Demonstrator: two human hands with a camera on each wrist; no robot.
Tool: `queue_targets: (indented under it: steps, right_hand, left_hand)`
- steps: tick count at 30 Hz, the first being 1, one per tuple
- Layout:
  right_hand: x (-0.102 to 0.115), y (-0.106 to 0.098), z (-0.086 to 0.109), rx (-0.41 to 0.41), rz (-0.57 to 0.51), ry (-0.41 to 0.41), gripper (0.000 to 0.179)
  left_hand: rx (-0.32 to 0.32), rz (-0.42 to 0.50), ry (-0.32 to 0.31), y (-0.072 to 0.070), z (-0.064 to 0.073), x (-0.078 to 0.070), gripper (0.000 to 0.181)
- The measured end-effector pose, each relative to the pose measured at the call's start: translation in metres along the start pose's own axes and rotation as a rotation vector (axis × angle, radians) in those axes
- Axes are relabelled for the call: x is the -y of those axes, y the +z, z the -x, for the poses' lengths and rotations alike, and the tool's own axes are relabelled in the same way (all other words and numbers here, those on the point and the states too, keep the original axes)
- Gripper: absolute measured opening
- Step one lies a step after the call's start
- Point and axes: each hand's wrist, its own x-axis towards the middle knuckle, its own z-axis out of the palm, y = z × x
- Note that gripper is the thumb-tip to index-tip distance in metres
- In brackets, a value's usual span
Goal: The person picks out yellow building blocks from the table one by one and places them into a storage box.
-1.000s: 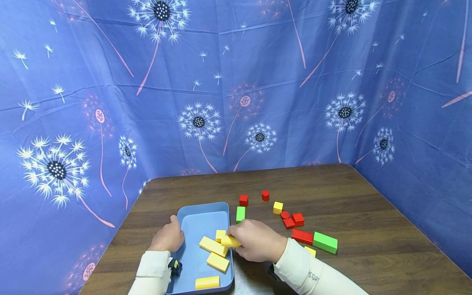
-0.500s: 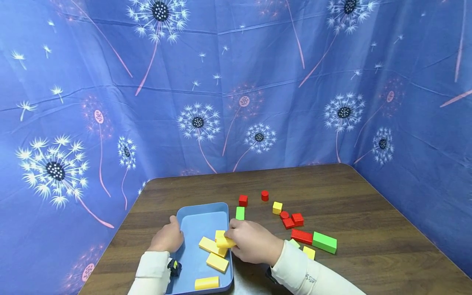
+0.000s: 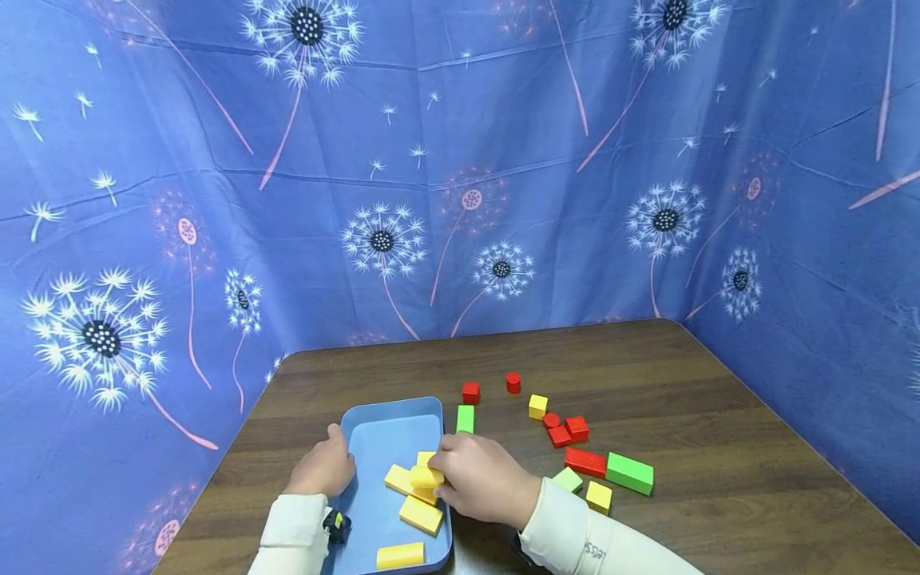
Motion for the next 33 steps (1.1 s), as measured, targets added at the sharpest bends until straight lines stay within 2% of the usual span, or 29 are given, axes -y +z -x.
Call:
queue_targets:
  steps: [5, 13, 19, 25, 33]
  right_hand:
    - [0.003, 0.009, -0.001, -0.058, -0.002, -0.006, 0.024]
    - [0.003, 0.022, -0.001, -0.114, -0.013, 0.04, 0.025]
    - [0.006, 0.023, -0.001, -0.13, 0.006, 0.069, 0.021]
    - [0.008, 0.023, -0.002, -0.131, -0.024, 0.108, 0.015]
    - [0.008, 0.025, -0.002, -0.146, -0.015, 0.118, 0.019]
  left_hand:
    - [0.006, 0.009, -0.008, 0.0, 0.001, 0.0, 0.068]
    - [-0.006, 0.007, 0.0, 0.002, 0.0, 0.001, 0.065]
    - [-0.009, 0.017, 0.02, -0.001, 0.001, 0.002, 0.064]
    - [0.0, 0.017, 0.013, -0.001, 0.003, 0.002, 0.066]
    - [-0.007, 0.013, 0.016, 0.0, 0.001, 0.002, 0.065]
